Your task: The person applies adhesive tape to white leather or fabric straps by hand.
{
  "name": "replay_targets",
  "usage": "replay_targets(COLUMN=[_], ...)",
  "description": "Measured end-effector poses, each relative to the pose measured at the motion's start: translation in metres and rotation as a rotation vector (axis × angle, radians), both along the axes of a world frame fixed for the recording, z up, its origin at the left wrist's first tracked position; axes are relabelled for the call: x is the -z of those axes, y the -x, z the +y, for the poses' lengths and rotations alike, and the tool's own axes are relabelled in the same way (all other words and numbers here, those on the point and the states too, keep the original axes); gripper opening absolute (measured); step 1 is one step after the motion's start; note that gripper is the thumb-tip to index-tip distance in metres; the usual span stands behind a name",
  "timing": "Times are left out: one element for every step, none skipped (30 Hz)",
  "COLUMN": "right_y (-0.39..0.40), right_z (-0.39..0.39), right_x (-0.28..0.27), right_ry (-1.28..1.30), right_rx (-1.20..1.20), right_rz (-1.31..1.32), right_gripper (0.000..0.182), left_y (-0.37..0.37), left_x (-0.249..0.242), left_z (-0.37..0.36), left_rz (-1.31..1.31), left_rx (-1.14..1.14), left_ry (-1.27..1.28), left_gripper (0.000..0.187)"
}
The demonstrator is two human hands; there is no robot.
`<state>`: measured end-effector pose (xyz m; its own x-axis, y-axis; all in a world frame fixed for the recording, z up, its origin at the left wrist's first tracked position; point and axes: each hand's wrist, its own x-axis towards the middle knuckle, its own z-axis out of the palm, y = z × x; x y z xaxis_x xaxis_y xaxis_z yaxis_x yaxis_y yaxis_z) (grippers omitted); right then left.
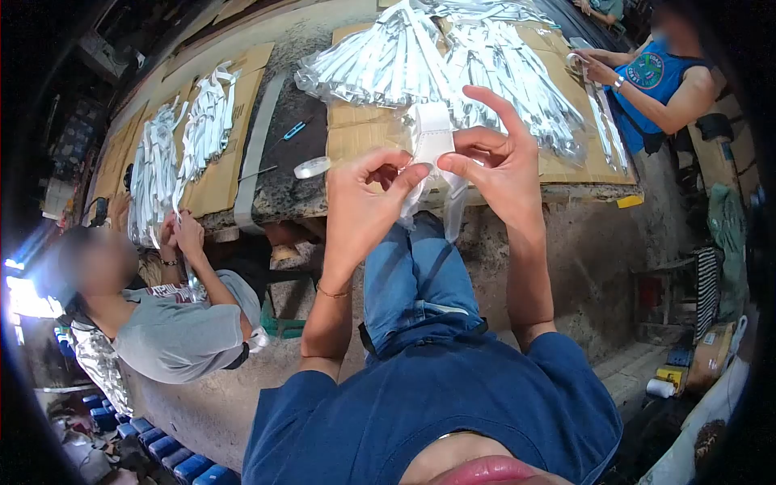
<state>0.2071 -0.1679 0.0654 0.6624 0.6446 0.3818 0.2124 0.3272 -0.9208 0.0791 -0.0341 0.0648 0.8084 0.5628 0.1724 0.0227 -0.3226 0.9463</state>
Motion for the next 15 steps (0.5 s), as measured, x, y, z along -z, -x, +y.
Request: replay_targets(right_y=[0.0,0.001,0.001,0.002,0.002,0.003,0.004,0.005,0.006,0.005,0.005,0.005,0.005,0.006,0.006], right_z=[0.001,0.002,0.003,0.003,0.002,0.002,0.001,0.0,-0.001,-0.002,-0.002,-0.003,-0.003,-0.004,-0.006], right_x=[0.001,0.002,0.002,0.002,0.001,0.0,-0.002,-0.004,-0.006,-0.006,-0.005,-0.004,-0.004,-0.004,-0.004], right_ry=[0.002,-0.01,-0.024,-0.024,-0.035,-0.045,-0.044,-0.033,-0.023,-0.023,-0.041,-0.058,-0.056,-0.073,-0.091], right_rx=[-0.003,-0.005,-0.006,-0.006,-0.002,0.003,0.002,0.019,0.037,0.039,0.05,0.058,0.053,0.044,0.036], right_rz=[0.002,0.013,0.022,0.022,0.021,0.019,0.019,-0.004,-0.031,-0.034,-0.073,-0.112,-0.113,-0.13,-0.147], right_gripper=[0.074,0.074,0.075,0.075,0.074,0.074,0.074,0.073,0.073,0.073,0.073,0.073,0.073,0.073,0.074], left_y=[0.002,0.003,0.004,0.004,0.003,0.002,0.002,0.003,0.003,0.003,0.005,0.007,0.009,0.01,0.01], left_x=[-0.004,-0.008,-0.011,-0.006,0.005,0.013,0.02,0.026,0.026,0.026,0.024,0.022,0.018,0.012,0.01], left_z=[-0.001,-0.003,-0.003,-0.001,0.004,0.009,0.013,0.016,0.019,0.02,0.02,0.02,0.017,0.012,0.008], left_rz=[0.002,0.058,0.113,0.112,-0.022,-0.156,-0.157,-0.143,-0.132,-0.134,-0.04,0.053,0.052,0.016,-0.019], left_rx=[-0.003,0.004,0.011,0.01,0.115,0.22,0.219,0.306,0.393,0.395,0.334,0.27,0.265,0.166,0.066], left_ry=[0.002,-0.09,-0.183,-0.183,-0.214,-0.244,-0.243,-0.029,0.184,0.183,0.09,-0.002,0.0,-0.19,-0.379], left_gripper=[0.016,0.017,0.018,0.018,0.021,0.025,0.025,0.025,0.026,0.026,0.023,0.022,0.022,0.02,0.019])
